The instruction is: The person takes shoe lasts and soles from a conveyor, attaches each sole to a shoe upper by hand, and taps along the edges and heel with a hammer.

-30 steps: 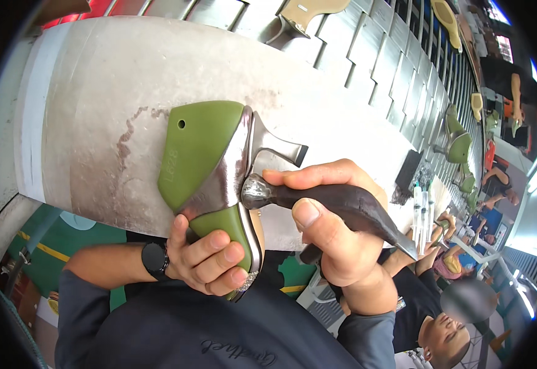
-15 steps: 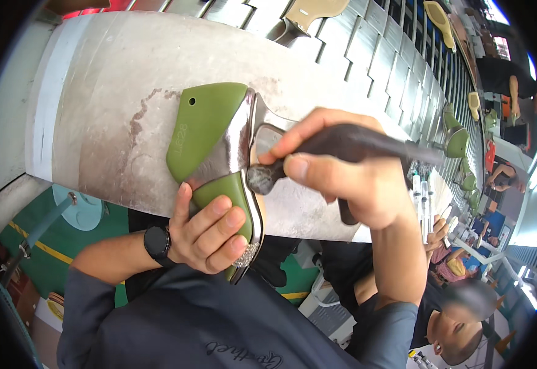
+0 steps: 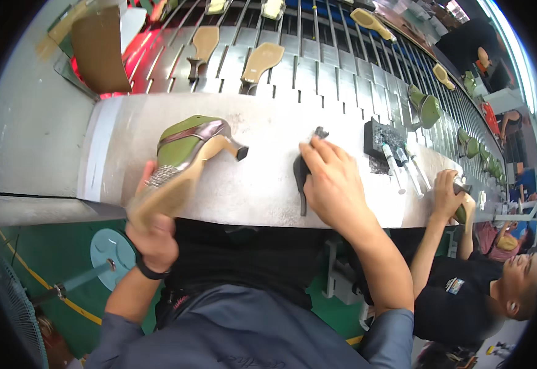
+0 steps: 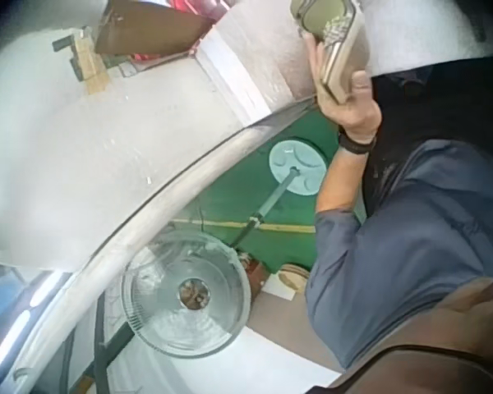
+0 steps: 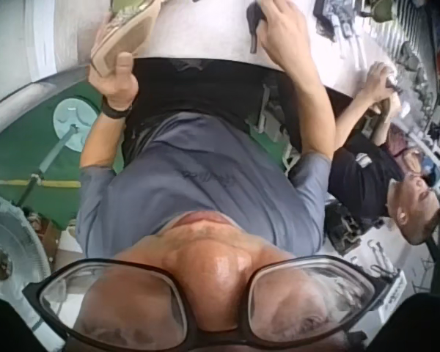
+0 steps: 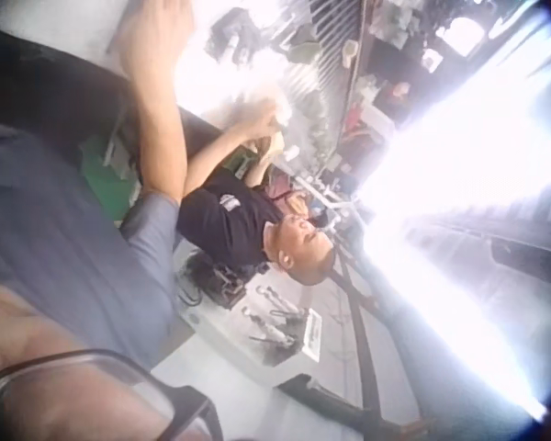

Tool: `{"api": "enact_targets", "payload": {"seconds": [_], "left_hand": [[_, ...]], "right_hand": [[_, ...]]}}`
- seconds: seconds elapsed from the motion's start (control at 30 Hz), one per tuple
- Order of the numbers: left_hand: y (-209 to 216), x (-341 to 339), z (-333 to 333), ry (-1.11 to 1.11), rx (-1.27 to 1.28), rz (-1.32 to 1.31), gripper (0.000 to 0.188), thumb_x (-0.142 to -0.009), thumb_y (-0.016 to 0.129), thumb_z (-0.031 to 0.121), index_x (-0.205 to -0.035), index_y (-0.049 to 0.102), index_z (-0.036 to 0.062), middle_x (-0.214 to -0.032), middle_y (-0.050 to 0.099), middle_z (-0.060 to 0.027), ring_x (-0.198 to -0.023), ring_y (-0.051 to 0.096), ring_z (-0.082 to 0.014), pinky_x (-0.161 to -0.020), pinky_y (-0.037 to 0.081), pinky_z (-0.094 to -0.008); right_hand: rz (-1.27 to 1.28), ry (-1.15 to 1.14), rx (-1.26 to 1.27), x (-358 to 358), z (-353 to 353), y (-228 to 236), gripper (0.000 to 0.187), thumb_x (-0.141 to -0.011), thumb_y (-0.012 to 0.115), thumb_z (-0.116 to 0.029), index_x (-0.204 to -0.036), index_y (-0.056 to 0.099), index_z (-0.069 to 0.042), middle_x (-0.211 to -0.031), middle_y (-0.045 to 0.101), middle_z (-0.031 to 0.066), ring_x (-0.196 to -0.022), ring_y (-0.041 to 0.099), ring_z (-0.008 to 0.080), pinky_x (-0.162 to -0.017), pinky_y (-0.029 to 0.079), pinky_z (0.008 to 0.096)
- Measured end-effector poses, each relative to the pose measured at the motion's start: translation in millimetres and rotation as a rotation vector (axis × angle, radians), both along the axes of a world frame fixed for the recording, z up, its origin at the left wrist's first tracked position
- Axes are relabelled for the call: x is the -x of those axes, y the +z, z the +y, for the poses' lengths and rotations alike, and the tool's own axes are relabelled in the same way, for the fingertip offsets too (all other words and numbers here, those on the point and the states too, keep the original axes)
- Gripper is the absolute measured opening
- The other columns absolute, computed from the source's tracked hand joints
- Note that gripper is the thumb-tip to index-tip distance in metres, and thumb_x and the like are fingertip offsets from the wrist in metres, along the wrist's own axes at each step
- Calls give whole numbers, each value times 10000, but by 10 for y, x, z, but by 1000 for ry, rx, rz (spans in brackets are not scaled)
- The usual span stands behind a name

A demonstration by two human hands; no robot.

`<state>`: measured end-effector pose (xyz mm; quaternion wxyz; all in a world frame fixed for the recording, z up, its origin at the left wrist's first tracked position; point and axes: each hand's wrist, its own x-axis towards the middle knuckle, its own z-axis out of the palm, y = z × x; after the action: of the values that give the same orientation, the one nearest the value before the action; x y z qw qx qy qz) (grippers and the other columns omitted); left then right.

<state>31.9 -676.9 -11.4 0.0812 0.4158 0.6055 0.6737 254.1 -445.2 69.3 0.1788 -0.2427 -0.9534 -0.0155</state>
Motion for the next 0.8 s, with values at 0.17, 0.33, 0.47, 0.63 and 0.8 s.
{"api": "enact_targets", "payload": {"seconds": [0.17,0.33,0.47,0.63,0.8], "left_hand": [[-65,536,-329,-299,-334,-798,651,-1068,568,488,-1452,520,-35,-1531,505,-296,-1374,558,-360,-1173,428,-500],[349,371,-219,-776,-214,-537,746,-1073,466,595,-1440,538,-51,-1425,612,-251,-1359,581,-308,-1168,432,-489],[11,732,-182,-73,240,-175,462,-1029,668,296,-1342,643,-42,-1268,716,-193,-1186,685,-281,-1019,530,-415],[29,448,76,110,380,876,331,-839,769,141,-1125,728,-22,-1231,727,-196,-1196,676,-384,-998,546,-466],[-15,441,173,117,339,805,318,-820,779,128,-1099,729,-16,-1258,723,-191,-1210,673,-380,-998,552,-455]], "right_hand": [[627,42,1560,52,-551,-81,541,-1077,611,-309,-1449,514,71,-1284,683,252,-1094,731,290,-961,578,361],[877,377,2493,340,-987,-468,562,-1071,542,-367,-1449,516,49,-1260,688,227,-1032,734,310,-892,605,433],[1078,131,2134,459,-897,-227,460,-1034,626,-233,-1350,583,99,-1235,691,159,-1068,701,218,-946,572,362],[1328,-266,1521,594,372,-81,445,-1030,641,-265,-1327,602,64,-1183,698,173,-1024,720,268,-896,604,404],[1072,-708,687,419,2068,-206,423,-936,750,-263,-1211,703,55,-1052,722,114,-863,670,188,-753,543,347]]}}
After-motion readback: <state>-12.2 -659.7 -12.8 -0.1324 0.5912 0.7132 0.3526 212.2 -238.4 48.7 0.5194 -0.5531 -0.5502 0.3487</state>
